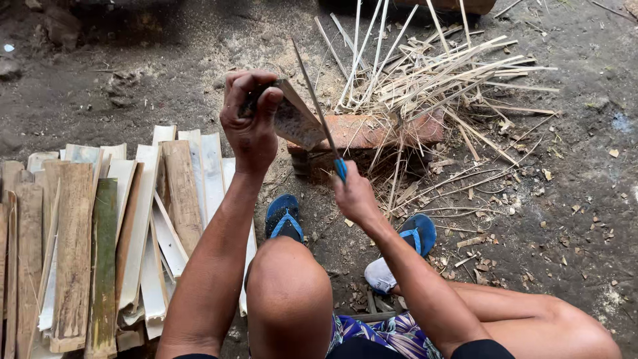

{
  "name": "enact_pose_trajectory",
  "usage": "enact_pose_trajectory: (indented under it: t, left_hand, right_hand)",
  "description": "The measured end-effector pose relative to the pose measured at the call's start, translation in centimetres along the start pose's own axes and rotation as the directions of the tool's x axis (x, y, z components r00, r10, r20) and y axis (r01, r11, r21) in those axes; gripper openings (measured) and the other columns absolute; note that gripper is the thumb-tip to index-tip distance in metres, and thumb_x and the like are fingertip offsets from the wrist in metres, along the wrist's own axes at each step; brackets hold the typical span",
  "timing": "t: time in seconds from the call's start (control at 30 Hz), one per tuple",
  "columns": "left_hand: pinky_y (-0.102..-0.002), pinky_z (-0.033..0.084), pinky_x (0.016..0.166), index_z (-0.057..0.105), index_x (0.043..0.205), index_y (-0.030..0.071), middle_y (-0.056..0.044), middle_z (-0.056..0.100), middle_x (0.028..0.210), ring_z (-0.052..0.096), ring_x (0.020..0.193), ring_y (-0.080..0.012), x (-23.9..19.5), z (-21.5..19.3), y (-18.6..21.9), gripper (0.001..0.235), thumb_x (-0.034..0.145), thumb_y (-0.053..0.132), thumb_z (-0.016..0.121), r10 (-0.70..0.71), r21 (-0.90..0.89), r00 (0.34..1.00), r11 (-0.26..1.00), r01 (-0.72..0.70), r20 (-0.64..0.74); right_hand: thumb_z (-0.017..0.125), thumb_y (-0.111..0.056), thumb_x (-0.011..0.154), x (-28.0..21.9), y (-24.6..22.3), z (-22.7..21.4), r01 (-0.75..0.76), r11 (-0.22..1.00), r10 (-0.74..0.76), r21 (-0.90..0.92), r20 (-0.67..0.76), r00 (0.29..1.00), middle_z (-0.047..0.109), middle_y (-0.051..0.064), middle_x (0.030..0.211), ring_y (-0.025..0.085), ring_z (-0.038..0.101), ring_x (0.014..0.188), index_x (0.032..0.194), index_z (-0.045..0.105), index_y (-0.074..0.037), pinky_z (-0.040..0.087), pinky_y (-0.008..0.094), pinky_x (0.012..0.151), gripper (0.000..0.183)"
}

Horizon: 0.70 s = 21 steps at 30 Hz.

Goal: The person sits on the ground and uses a long knife to split bamboo strips into thinner pieces. They repeatedly pick up a strip, split it lengthwise, and place the resulting pieces into a pile to the left.

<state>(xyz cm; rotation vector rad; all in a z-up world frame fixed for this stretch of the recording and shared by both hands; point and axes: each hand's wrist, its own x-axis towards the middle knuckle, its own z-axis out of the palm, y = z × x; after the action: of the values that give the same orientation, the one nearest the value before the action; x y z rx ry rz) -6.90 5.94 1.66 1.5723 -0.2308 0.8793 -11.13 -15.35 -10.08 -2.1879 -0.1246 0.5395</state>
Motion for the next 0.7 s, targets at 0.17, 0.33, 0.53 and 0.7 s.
enact_pose_trajectory:
  t: [0.17,0.33,0.53,0.7]
  left_hand:
    - [-0.023,0.052,0.099,0.066,0.122,0.006,0.001,0.069,0.116,0.063,0.108,-0.008,-1.0,0.4,0.2,0.025,0.107,0.027,0.071,-0.067,-0.016,0.993,0.998,0.066,-0.101]
    - [-0.021,0.051,0.099,0.065,0.126,0.005,-0.002,0.07,0.118,0.064,0.108,-0.0077,-1.1,-0.7,0.0,0.024,0.111,0.023,0.069,-0.055,-0.076,0.991,0.996,0.046,-0.119]
    - [-0.028,0.058,0.101,0.06,0.128,0.008,-0.007,0.073,0.118,0.071,0.112,-0.0161,-1.2,-1.7,0.1,0.02,0.114,0.022,0.063,-0.05,-0.184,0.994,0.982,0.031,-0.1]
    - [-0.042,0.053,0.116,0.047,0.141,0.017,-0.012,0.056,0.141,0.056,0.133,-0.0194,-0.8,-1.9,0.6,0.033,0.116,0.037,0.049,0.095,-0.012,0.995,0.995,-0.096,-0.036]
  right_hand:
    - [0.051,-0.013,0.107,-2.4,-6.5,0.0,0.448,0.891,-0.418,0.069,-0.259,0.871,0.064,0.012,0.069,0.024,0.066,0.054,0.118,0.044,-0.005,0.052,0.039,0.044,0.015]
    - [0.052,-0.012,0.106,-2.0,-5.4,0.8,0.518,0.851,-0.488,0.083,-0.24,0.839,0.066,0.013,0.07,0.026,0.07,0.055,0.118,0.044,-0.005,0.054,0.04,0.044,0.016]
    - [0.048,-0.02,0.106,3.8,2.6,4.2,-0.184,0.982,0.184,0.032,-0.013,0.983,0.064,0.011,0.074,0.023,0.06,0.055,0.118,0.043,-0.009,0.048,0.038,0.044,0.017]
    - [0.052,-0.027,0.108,3.4,4.7,2.6,-0.175,0.98,0.18,-0.094,0.049,0.982,0.06,0.009,0.073,0.02,0.058,0.06,0.111,0.048,-0.006,0.043,0.037,0.051,0.021]
